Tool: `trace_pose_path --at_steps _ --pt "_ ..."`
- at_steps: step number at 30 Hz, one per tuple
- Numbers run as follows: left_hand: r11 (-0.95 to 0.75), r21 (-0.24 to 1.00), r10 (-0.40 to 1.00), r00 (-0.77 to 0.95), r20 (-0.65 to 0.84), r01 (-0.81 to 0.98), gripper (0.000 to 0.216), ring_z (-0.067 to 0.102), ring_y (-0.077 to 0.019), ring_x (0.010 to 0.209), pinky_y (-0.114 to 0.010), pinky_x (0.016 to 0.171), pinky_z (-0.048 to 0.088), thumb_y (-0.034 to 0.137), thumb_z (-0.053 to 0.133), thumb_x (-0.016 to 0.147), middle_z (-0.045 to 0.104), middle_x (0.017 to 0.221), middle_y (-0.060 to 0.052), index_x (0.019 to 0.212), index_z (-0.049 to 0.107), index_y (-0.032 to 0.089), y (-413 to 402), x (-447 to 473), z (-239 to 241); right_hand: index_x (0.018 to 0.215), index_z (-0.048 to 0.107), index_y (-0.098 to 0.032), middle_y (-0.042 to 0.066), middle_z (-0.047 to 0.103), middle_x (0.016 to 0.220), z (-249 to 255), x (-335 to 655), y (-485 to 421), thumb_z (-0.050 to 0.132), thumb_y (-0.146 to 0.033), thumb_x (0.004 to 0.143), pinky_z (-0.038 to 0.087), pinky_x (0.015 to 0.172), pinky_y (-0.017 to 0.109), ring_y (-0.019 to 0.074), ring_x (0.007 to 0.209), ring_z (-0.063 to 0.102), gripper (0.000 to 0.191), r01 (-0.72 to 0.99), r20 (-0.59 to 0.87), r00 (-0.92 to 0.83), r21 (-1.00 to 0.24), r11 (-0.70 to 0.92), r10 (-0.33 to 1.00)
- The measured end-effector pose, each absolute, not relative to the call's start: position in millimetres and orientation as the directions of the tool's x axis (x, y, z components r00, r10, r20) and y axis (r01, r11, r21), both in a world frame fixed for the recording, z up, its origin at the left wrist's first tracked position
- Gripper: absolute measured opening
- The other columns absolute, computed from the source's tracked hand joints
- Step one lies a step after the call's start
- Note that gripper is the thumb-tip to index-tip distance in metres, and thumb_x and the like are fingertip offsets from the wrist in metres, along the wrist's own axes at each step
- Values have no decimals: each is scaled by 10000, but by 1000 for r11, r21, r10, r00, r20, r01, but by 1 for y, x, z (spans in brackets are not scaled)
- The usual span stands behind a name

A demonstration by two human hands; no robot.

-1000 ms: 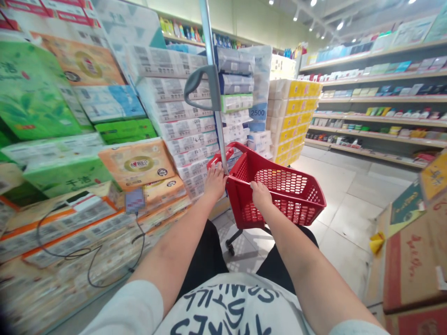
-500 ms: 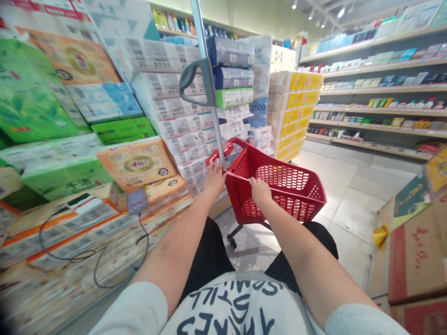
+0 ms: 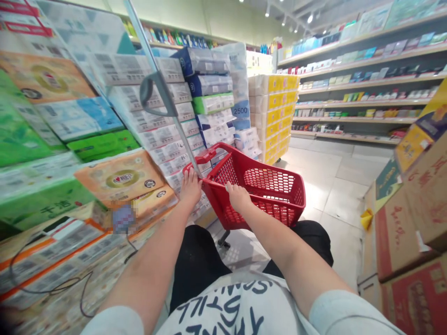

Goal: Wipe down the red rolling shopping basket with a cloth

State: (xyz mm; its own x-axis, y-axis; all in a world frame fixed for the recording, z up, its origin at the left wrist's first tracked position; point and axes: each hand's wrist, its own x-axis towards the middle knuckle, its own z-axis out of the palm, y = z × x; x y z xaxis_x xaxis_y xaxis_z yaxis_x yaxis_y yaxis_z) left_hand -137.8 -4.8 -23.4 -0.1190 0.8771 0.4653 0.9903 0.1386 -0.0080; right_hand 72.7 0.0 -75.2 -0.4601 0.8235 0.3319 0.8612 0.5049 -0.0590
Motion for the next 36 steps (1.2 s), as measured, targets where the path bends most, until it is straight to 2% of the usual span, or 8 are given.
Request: trace_pose_path --at_steps 5,11,18,24,28,31,33,36 --pt "110 -55 879 -71 471 992 559 118 -313 1450 -460 1160 232 321 273 958 197 1565 -149 1445 301 47 -12 -155 -24 1210 475 -157 133 625 1051 -55 61 -8 423 -184 880 454 823 339 241 975 611 335 864 274 -421 -170 474 865" --pt "15 -61 886 15 463 998 542 146 -334 1440 -493 1133 287 318 302 947 248 1540 -187 1404 359 34 -1 -179 -28 1186 497 -163 117 655 1003 -58 54 -20 458 -201 856 487 787 335 247 941 646 334 857 337 -403 -188 480 851" --pt "-75 -40 892 85 444 996 541 125 -307 1442 -486 1138 286 299 307 936 251 1539 -186 1415 328 48 15 -201 -33 1082 578 -118 155 657 985 -56 36 -21 459 -176 837 518 719 337 255 888 669 278 842 237 -484 -138 522 843" --pt "-117 20 912 99 399 993 536 101 -291 1445 -474 1141 279 297 327 926 232 1550 -167 1415 332 78 34 -203 -27 1338 427 -86 183 638 1054 -64 40 -23 436 -142 856 512 786 347 252 935 649 486 853 299 -444 -147 501 845" --pt "-21 204 877 -80 474 979 554 124 -326 1443 -544 1120 277 310 348 928 197 1556 -182 1437 295 98 36 -173 -31 1477 239 -110 196 561 1241 -75 50 -21 415 -109 853 493 862 352 257 1045 596 648 828 360 -444 -184 530 820" --pt "-104 329 722 -156 674 939 590 60 -300 1456 -535 1148 224 323 295 954 119 1562 -225 1466 204 46 21 -129 -49 1510 163 -167 167 446 1416 -86 55 -14 425 -86 827 436 975 383 252 1181 527 736 748 397 -454 -318 583 798" --pt "-298 296 664 -26 747 907 558 74 -240 1463 -489 1174 199 323 266 968 136 1578 -158 1481 209 111 7 -98 -67 1521 99 -166 155 455 1421 -91 57 -5 427 -101 834 410 1012 381 233 1216 513 764 632 417 -431 -493 598 800" --pt "-520 249 717 259 647 817 495 229 -195 1434 -461 1179 223 333 274 972 313 1536 -64 1456 315 233 -4 -65 -95 1525 10 -184 119 558 1327 -92 62 8 436 -172 868 426 1003 357 195 1160 567 784 418 407 -300 -757 502 863"
